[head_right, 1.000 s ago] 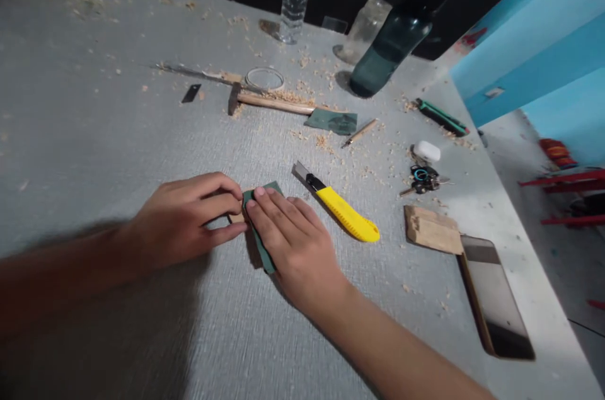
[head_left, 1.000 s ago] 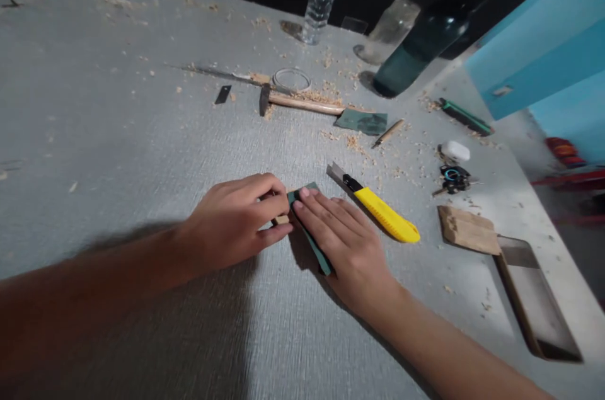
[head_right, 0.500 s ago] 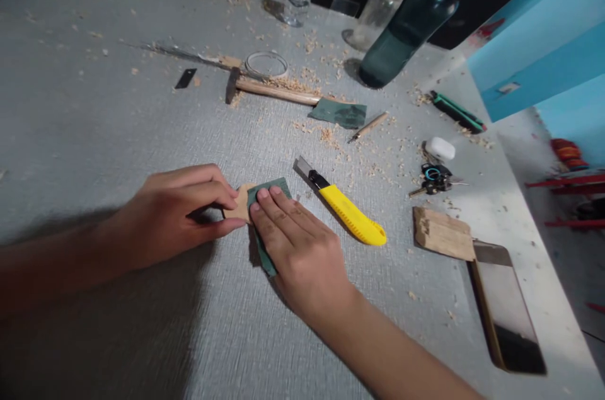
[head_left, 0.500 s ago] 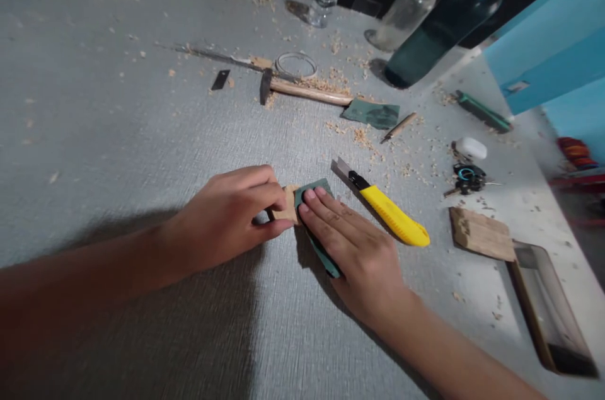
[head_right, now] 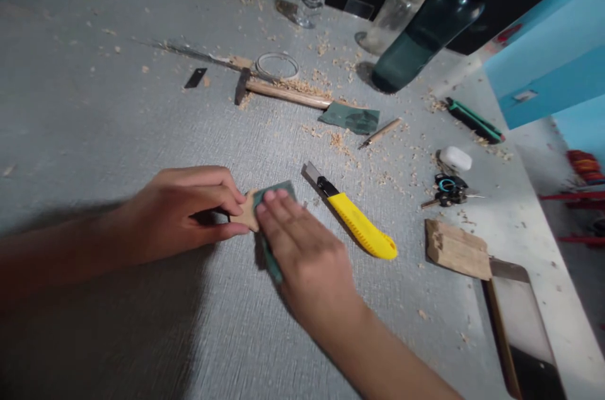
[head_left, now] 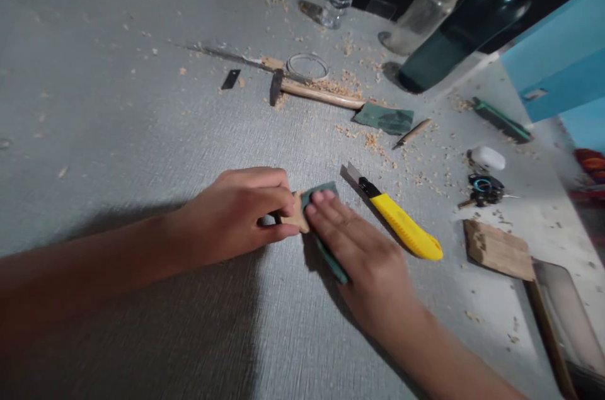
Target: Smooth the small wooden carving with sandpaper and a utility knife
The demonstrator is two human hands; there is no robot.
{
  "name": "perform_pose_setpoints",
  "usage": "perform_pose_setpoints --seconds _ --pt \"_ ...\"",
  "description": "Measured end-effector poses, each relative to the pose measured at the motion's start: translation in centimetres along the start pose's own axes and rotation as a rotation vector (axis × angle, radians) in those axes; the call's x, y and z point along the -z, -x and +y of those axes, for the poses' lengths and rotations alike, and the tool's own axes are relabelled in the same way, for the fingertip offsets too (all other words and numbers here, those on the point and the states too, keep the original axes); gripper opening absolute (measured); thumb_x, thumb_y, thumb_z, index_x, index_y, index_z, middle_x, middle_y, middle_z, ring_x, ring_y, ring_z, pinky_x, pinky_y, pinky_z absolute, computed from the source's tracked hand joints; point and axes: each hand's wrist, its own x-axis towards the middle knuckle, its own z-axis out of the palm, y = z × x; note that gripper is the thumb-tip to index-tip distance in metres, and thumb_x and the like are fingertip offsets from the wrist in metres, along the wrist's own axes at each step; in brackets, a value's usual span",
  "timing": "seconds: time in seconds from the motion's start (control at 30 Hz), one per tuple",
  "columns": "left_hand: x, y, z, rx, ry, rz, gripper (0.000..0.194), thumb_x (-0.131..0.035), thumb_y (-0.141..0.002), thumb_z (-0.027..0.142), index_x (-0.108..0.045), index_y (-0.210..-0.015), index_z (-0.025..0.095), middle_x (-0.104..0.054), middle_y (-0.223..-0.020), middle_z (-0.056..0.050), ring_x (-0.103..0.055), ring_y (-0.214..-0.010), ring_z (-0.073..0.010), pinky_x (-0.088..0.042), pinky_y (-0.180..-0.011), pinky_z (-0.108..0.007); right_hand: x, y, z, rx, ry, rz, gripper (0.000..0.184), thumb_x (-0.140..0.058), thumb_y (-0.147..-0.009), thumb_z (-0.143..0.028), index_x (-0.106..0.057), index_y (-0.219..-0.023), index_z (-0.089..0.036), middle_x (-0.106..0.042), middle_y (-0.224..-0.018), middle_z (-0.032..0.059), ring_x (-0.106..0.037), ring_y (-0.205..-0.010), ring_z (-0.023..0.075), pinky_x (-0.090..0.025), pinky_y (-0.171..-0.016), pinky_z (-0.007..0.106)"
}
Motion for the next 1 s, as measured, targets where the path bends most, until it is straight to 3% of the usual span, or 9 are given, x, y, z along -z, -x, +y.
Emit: perform_pose_setpoints --seconds 0.1,0.23,0.47,0.63,0.73,0.87,1.0 --pt "0.07 -0.07 0.03 -0.010 0.002 0.008 0.013 -0.077 -0.098 0.028 -0.070 -0.089 0.021 -0.073 -0.093 0.000 -0.068 -0.082 -0.0147 -0.051 -0.074 -0.027 -0.01 -0.01 -0.04 -0.010 0.029 0.004 0.058 -0.056 -0.100 -0.002 -0.055 -0.157 -0.008 -0.060 -0.157 0.0219 -0.056 -0.150 0.0325 -0.055 -0.121 0.051" --pt "0.22 -0.21 0.12 0.019 0.017 -0.012 0.011 -0.076 -0.098 0.024 -0.071 -0.088 0.022 -0.074 -0.095 0.000 -0.070 -0.086 -0.0151 -0.052 -0.076 -0.028 -0.12 0.07 -0.43 0.064 0.032 -0.029 0.061 -0.056 -0.102 -0.002 -0.049 -0.162 -0.010 -0.061 -0.156 0.0194 -0.052 -0.152 0.0319 -0.054 -0.123 0.050" --pt "0.11 -0.23 0.01 -0.026 -0.013 0.015 0.011 -0.076 -0.098 0.027 -0.073 -0.088 0.023 -0.074 -0.092 0.000 -0.069 -0.081 -0.0152 -0.051 -0.073 -0.028 -0.36 -0.10 -0.33 -0.036 0.031 -0.005 0.072 -0.053 -0.101 0.001 -0.038 -0.170 -0.018 -0.057 -0.161 0.0176 -0.050 -0.154 0.0314 -0.053 -0.123 0.053" --pt "0.04 -0.16 -0.01 -0.044 -0.021 0.012 0.012 -0.076 -0.099 0.029 -0.072 -0.089 0.023 -0.074 -0.094 0.000 -0.070 -0.082 -0.0161 -0.051 -0.074 -0.029 -0.25 -0.19 -0.77 -0.020 0.012 -0.023 0.059 -0.051 -0.103 -0.001 -0.052 -0.161 -0.011 -0.061 -0.157 0.0180 -0.052 -0.153 0.0296 -0.052 -0.125 0.049" --pt "0.06 -0.14 0.00 -0.040 -0.061 0.007 0.015 -0.075 -0.101 0.032 -0.072 -0.089 0.022 -0.074 -0.094 -0.001 -0.069 -0.082 -0.0156 -0.050 -0.074 -0.029 -0.28 -0.20 -0.77 -0.058 0.021 0.000 0.059 -0.050 -0.103 -0.001 -0.051 -0.161 -0.012 -0.059 -0.158 0.0191 -0.051 -0.153 0.0297 -0.052 -0.124 0.050" --pt "0.04 -0.04 -0.02 -0.038 -0.053 0.003 0.018 -0.068 -0.105 0.033 -0.072 -0.090 0.023 -0.075 -0.097 -0.002 -0.070 -0.087 -0.0172 -0.052 -0.078 -0.029 -0.27 -0.12 -0.62 0.001 -0.018 -0.030 0.061 -0.051 -0.102 0.000 -0.051 -0.161 -0.012 -0.061 -0.157 0.0174 -0.049 -0.155 0.0290 -0.053 -0.124 0.050" --pt "0.02 0.06 0.06 -0.027 -0.078 0.002 0.021 -0.069 -0.104 0.036 -0.071 -0.088 0.023 -0.074 -0.093 -0.002 -0.068 -0.081 -0.0165 -0.049 -0.073 -0.029 -0.30 -0.15 -0.46 -0.071 -0.030 0.009 0.057 -0.049 -0.101 0.002 -0.057 -0.156 -0.010 -0.060 -0.158 0.0191 -0.053 -0.153 0.0286 -0.052 -0.125 0.049"
